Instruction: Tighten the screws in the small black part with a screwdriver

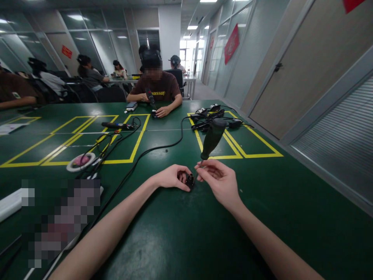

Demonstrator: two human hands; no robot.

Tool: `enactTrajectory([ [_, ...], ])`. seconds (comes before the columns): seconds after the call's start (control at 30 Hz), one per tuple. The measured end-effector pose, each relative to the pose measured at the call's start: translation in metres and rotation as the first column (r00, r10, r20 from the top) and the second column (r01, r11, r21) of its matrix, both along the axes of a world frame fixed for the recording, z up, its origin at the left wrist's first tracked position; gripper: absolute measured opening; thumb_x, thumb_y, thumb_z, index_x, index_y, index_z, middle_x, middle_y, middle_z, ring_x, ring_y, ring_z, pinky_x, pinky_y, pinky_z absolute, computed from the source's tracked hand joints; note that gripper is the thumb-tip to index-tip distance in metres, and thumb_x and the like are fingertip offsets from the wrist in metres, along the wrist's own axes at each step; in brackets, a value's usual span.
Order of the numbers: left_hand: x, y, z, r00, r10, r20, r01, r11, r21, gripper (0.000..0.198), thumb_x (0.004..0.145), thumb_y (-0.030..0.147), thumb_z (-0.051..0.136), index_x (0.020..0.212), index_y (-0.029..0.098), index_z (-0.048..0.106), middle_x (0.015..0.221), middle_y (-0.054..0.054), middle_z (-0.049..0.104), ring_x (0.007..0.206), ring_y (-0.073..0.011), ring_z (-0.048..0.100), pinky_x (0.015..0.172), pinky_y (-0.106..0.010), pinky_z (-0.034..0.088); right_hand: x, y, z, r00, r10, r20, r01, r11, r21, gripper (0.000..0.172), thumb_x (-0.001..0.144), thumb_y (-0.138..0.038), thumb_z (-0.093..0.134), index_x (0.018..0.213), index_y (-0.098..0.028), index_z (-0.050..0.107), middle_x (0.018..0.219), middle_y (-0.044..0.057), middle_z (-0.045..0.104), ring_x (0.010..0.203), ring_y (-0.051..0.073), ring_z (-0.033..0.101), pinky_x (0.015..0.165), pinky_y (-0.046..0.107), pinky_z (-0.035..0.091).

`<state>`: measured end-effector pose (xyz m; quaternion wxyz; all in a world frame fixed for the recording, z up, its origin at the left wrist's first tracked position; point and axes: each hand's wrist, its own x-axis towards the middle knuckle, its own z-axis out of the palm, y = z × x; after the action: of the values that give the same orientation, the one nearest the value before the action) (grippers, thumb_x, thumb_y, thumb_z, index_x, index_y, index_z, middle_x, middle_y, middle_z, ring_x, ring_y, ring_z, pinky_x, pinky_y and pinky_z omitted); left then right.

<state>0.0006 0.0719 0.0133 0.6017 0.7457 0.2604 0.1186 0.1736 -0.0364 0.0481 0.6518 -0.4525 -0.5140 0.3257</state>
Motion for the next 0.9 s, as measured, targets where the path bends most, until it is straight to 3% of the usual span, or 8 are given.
enactTrajectory([
  [0.2, 0.0002, -0.0003, 0.0016, 1.000, 0.030, 0.002, -0.030, 1.000, -0.007, 0.042, 0.058, 0.027, 0.092, 0.090, 0.013, 0.069, 0.064, 0.007, 0.062, 0.061, -0.0097, 0.056, 0.063, -0.024, 0.044, 0.0001, -0.0008, 0.0021, 0.999, -0.015, 0.037, 0.012, 0.997, 0.075, 0.011, 0.077, -0.028, 0.083, 0.076, -0.020, 0.075, 0.083, 0.004, 0.073, 0.053, 0.012, 0.064, 0.051, 0.026, 0.059],
  [0.43, 0.0032, -0.0007, -0.0039, 0.993, 0.117, 0.035, -0.117, 0.993, -0.005, 0.039, 0.059, 0.030, 0.089, 0.087, 0.013, 0.068, 0.059, 0.009, 0.059, 0.054, -0.0078, 0.052, 0.059, -0.023, 0.040, 0.0000, -0.0012, 0.0039, 0.998, -0.033, 0.052, 0.031, 0.998, 0.047, 0.010, 0.077, -0.027, 0.081, 0.079, -0.021, 0.074, 0.080, 0.004, 0.077, 0.051, 0.013, 0.066, 0.053, 0.027, 0.059],
  [0.73, 0.0045, -0.0034, -0.0031, 0.989, 0.145, 0.035, -0.145, 0.989, 0.009, 0.041, 0.057, 0.030, 0.091, 0.086, 0.013, 0.068, 0.059, 0.008, 0.060, 0.055, -0.0082, 0.052, 0.058, -0.022, 0.040, -0.0017, 0.0011, 0.0022, 0.997, 0.003, -0.077, -0.004, 1.000, -0.017, 0.029, 0.075, -0.043, 0.086, 0.083, -0.019, 0.074, 0.075, 0.006, 0.078, 0.057, 0.019, 0.074, 0.058, 0.033, 0.067],
  [0.9, 0.0048, -0.0039, -0.0021, 0.988, 0.152, 0.028, -0.152, 0.988, 0.024, 0.041, 0.057, 0.031, 0.092, 0.085, 0.013, 0.067, 0.059, 0.008, 0.059, 0.056, -0.0084, 0.052, 0.058, -0.022, 0.039, -0.0016, 0.0000, 0.0041, 0.998, 0.005, -0.068, -0.006, 1.000, -0.027, 0.031, 0.071, -0.043, 0.090, 0.081, -0.019, 0.073, 0.071, 0.004, 0.077, 0.056, 0.019, 0.074, 0.058, 0.032, 0.067],
])
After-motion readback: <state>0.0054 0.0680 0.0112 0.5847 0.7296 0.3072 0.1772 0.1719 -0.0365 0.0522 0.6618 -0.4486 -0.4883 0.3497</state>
